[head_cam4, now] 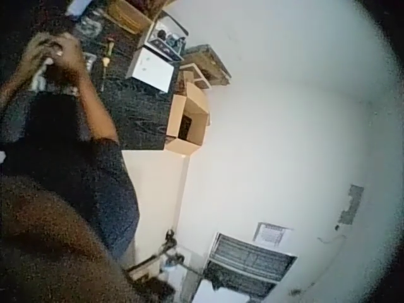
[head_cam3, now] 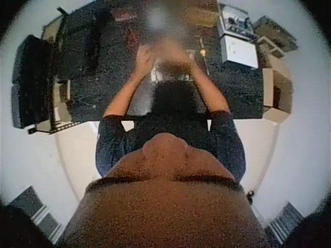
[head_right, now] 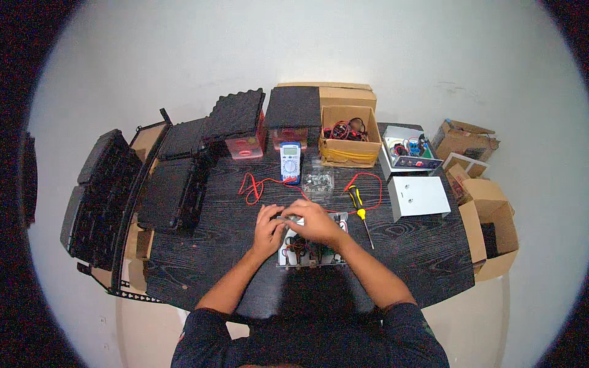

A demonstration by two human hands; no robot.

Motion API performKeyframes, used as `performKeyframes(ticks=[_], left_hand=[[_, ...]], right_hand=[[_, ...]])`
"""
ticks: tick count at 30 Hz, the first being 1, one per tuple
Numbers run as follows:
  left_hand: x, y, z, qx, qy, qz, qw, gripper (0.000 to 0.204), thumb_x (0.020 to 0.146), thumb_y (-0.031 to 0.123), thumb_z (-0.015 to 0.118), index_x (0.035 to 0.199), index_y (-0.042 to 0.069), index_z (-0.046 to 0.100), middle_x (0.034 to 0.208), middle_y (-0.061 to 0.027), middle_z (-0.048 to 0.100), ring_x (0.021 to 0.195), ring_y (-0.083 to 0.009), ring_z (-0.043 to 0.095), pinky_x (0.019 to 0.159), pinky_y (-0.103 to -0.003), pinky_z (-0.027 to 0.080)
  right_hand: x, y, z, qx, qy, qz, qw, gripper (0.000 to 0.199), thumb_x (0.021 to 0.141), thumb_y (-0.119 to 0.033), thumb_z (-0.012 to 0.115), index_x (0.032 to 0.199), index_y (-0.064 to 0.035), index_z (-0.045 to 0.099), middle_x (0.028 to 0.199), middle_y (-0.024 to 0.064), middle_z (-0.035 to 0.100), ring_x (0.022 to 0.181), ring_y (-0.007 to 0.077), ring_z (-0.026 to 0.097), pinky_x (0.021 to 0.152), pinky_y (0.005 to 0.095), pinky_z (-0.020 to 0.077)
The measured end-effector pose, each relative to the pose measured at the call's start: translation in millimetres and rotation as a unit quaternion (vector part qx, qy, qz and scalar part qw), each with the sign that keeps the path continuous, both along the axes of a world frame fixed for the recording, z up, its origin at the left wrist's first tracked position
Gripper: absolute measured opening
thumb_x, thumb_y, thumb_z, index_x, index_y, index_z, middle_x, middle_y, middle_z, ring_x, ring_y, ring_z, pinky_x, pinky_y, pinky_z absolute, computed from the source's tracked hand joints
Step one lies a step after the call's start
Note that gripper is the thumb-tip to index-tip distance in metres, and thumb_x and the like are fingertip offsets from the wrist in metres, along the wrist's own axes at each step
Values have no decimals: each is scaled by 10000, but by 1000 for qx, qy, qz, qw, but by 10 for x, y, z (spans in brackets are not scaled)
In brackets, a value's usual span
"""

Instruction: The person assembles a small electronic device using a screwdriver.

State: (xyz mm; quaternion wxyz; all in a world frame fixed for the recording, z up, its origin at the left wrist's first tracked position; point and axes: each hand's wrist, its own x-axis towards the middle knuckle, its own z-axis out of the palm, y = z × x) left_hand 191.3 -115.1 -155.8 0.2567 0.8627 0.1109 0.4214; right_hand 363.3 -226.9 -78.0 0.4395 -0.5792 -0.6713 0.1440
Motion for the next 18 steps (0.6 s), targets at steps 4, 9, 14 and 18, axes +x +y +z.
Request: performKeyframes(ticks=[4,9,14,18], left_hand=[[-2,10,-24,6,-16,3,1000,91,870,89,693,957,64,697,1270,-119,639,1257,-368,550,1146,-600,298],[-16,2,6,24,-11,6,1000,94,870,103,703,956,66,697,1247,-106,652,1244,-363,559,1146,-615,291],[-29,-28,55,42,16,20,999,101,870,118,712,955,66,699,1226,-99,662,1234,-351,565,1157,-612,274],[-25,-26,9,40,16,15,999,130,891,161,701,987,73,695,1231,-96,657,1227,-338,568,1162,-611,259]], right_hand=[[-1,-5,-72,-53,58,11,997,162,871,-124,727,1004,-33,747,812,56,684,715,116,623,638,268,500],[-32,-41,-112,-108,115,-14,987,149,879,-111,718,1000,-31,753,702,-28,644,653,31,545,601,224,466],[-69,-29,-254,-141,214,-18,966,156,888,-96,711,1003,0,750,744,-36,665,696,10,556,629,206,474],[-56,-40,-227,-152,248,-19,956,153,903,-102,710,1010,0,752,764,-28,679,699,14,582,626,206,485]])
